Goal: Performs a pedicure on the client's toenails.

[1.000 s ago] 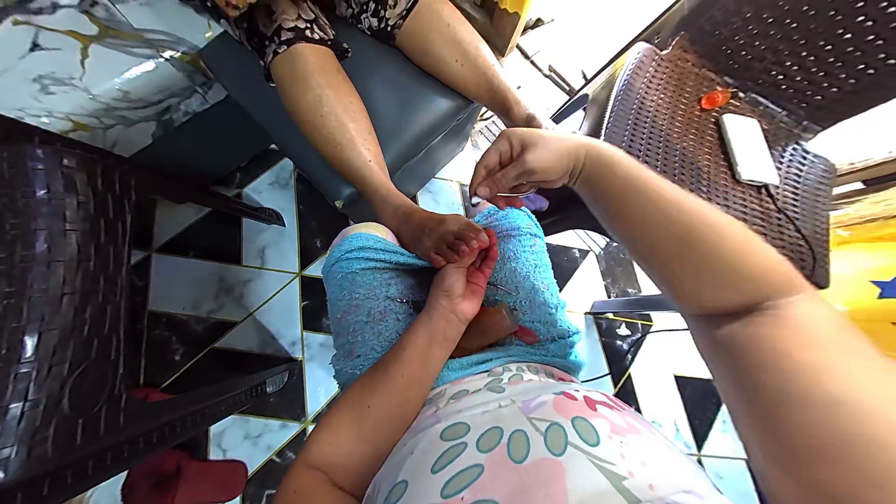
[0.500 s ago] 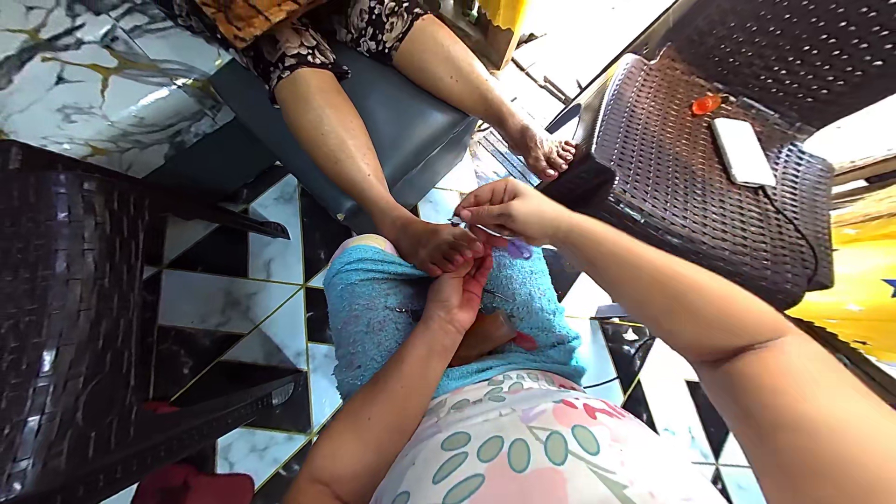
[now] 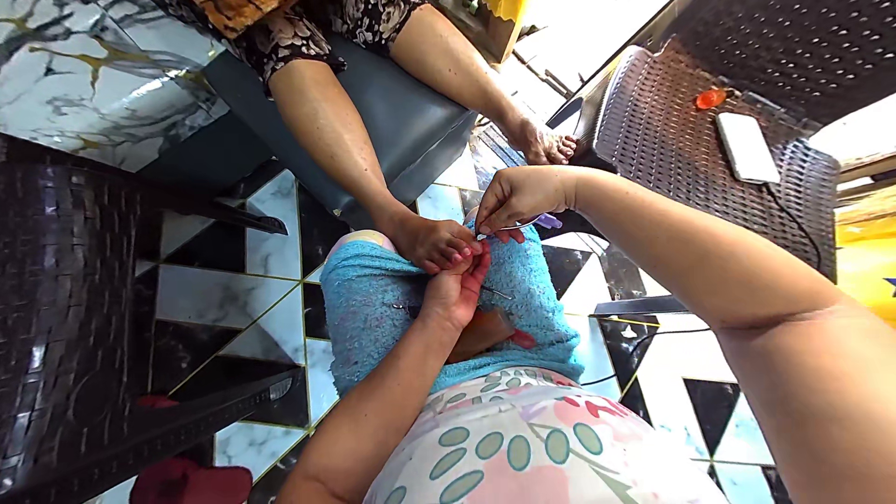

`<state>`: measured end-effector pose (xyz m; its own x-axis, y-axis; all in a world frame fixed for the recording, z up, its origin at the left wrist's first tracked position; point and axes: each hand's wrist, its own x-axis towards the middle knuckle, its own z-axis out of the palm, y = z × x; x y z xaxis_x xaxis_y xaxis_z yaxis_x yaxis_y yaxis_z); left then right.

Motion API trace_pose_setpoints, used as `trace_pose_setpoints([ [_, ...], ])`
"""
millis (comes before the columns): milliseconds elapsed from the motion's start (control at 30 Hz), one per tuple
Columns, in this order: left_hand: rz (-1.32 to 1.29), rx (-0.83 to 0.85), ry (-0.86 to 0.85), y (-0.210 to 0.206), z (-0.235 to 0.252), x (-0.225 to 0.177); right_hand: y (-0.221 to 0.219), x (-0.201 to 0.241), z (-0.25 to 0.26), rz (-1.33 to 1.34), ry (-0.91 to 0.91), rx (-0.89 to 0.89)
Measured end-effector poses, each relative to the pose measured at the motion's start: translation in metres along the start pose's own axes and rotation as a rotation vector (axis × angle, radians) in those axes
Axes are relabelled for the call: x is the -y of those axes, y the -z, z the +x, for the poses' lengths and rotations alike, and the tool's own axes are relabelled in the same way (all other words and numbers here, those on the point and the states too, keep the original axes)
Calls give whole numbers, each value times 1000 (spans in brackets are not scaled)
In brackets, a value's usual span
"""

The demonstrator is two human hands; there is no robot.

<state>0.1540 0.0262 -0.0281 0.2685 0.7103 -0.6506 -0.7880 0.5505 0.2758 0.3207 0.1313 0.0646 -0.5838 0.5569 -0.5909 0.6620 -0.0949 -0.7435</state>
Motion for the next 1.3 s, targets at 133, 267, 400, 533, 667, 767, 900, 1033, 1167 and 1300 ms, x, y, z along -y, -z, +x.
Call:
trace_pose_setpoints([
  [133, -6, -11, 9, -1, 1, 0, 3, 8, 3, -73, -37, 38],
  [267, 28, -11, 15, -1, 1, -1, 6, 17, 7, -153, -73, 73],
  [400, 31, -18, 23, -1, 2, -1, 8, 22, 13, -194, -108, 102],
  [533, 26, -20, 26, -2, 1, -2, 8, 29, 15, -227, -146, 110],
  [667, 33, -11, 23, 0, 2, -1, 6, 24, 17, -224, -93, 99],
  [767, 29, -12, 29, 0, 2, -1, 6, 20, 14, -227, -34, 81],
  [900, 11, 5, 29, 0, 1, -1, 8, 13, 13, -140, -12, 89],
  [1033, 15, 3, 26, 0, 2, -1, 7, 15, 14, -122, -65, 86],
  [1167, 3, -11, 28, 1, 3, -1, 5, 19, 16, -175, -59, 92],
  [1300, 22, 3, 27, 1, 3, -1, 3, 17, 13, -241, 18, 58],
])
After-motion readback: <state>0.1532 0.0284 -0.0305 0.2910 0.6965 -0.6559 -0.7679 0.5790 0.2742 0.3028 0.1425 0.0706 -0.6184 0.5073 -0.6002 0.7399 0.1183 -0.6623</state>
